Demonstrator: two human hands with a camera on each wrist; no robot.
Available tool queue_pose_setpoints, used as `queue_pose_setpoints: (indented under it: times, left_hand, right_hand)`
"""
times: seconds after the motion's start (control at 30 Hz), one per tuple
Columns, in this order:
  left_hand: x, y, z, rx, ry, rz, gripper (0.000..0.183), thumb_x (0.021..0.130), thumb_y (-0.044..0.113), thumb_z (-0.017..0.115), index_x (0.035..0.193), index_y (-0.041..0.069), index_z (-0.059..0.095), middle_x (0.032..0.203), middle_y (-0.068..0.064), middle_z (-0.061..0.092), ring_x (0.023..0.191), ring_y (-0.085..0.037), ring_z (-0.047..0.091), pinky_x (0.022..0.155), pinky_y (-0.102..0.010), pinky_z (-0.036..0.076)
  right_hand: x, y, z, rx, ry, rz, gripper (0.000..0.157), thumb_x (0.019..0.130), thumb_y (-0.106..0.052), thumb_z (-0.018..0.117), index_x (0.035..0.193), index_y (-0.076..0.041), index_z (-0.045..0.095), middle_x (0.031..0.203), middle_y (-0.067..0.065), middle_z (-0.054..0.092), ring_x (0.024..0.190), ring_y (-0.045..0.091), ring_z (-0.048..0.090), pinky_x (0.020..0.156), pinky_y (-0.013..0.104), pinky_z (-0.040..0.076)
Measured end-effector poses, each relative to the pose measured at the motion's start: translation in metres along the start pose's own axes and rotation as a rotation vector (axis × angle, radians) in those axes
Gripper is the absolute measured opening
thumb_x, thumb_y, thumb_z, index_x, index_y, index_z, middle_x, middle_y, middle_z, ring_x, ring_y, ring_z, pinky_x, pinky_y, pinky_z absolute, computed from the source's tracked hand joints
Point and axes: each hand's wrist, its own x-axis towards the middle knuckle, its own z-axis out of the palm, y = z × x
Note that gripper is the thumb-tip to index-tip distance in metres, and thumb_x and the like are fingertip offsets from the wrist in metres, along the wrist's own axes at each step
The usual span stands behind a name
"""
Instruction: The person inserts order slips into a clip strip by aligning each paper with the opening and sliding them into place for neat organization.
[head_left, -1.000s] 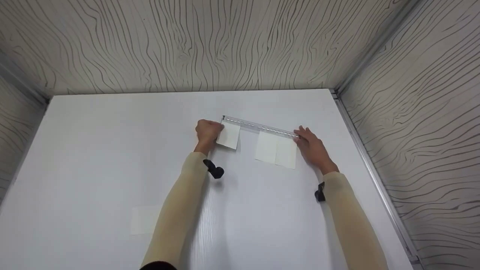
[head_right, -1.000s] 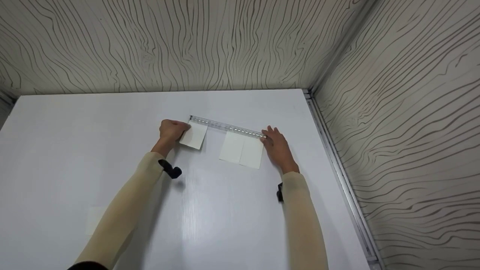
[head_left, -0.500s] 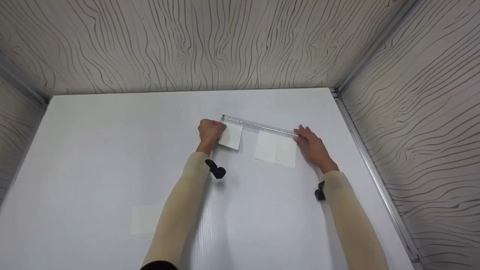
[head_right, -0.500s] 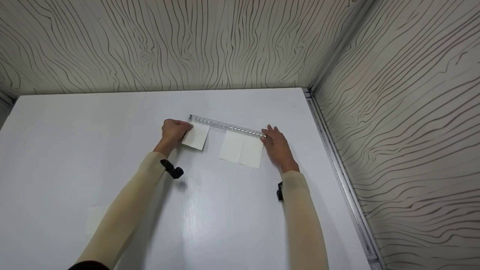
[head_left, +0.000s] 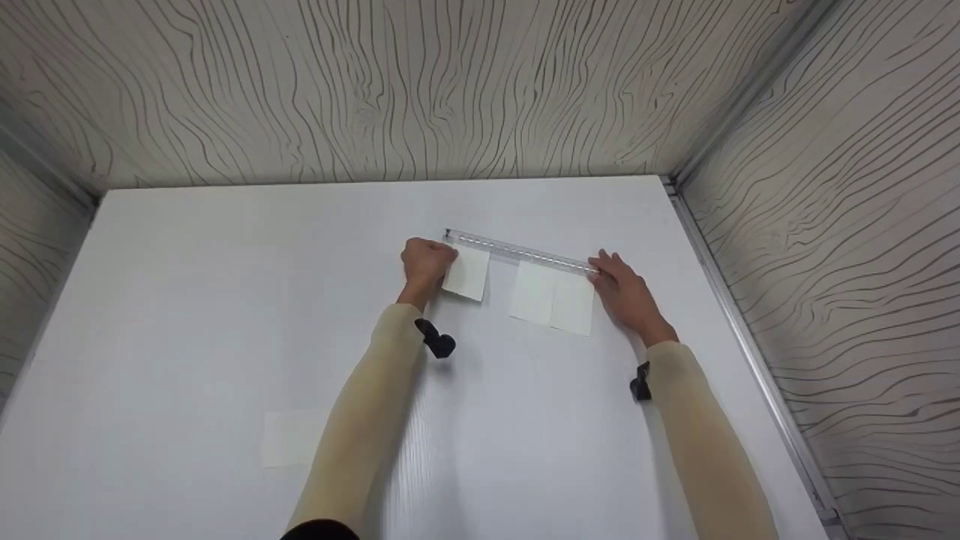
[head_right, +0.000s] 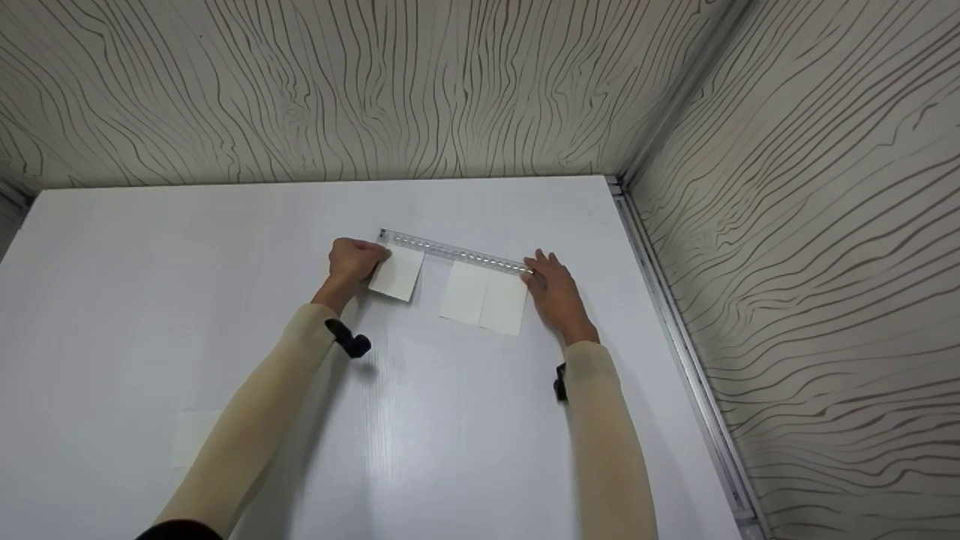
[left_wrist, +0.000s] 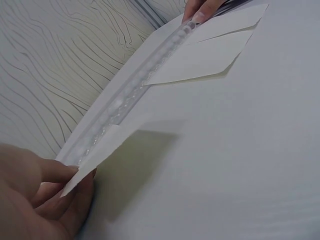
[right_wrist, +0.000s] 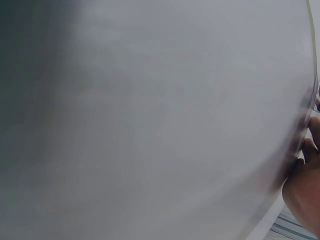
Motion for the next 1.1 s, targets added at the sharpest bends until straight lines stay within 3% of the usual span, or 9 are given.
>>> queue_pose_setpoints:
  times: [0.27, 0.8, 1.1]
  left_hand:
    - [-0.001, 0.000, 0.004, -0.006, 0.000, -0.021, 0.018, 0.091, 0.007, 0.069, 0.104, -0.004, 0.076, 0.112, -0.019, 0.076, 0.093, -0.024, 0.069, 0.081, -0.033, 0.059]
    - [0.000, 0.002, 0.010, 0.011, 0.002, -0.001, 0.014, 0.091, 0.007, 0.068, 0.096, -0.002, 0.077, 0.103, -0.017, 0.077, 0.078, -0.018, 0.063, 0.066, -0.026, 0.052]
    - [-0.002, 0.002, 0.015, 0.027, -0.017, -0.016, 0.018, 0.092, 0.010, 0.071, 0.104, -0.003, 0.076, 0.110, -0.017, 0.076, 0.088, -0.021, 0.068, 0.076, -0.029, 0.057]
  right_hand:
    - [-0.001, -0.001, 0.001, 0.000, 0.002, 0.010, 0.057, 0.109, -0.054, 0.045, 0.160, -0.028, 0.044, 0.177, -0.004, 0.022, 0.167, 0.027, 0.007, 0.133, 0.058, 0.008]
    - [-0.002, 0.000, 0.000, 0.008, 0.006, 0.007, 0.059, 0.109, -0.056, 0.044, 0.161, -0.028, 0.042, 0.177, -0.007, 0.021, 0.167, 0.026, 0.007, 0.133, 0.058, 0.007]
    - [-0.002, -0.002, 0.001, 0.008, 0.002, 0.025, 0.059, 0.108, -0.055, 0.044, 0.161, -0.029, 0.041, 0.177, -0.006, 0.020, 0.167, 0.026, 0.007, 0.133, 0.060, 0.005]
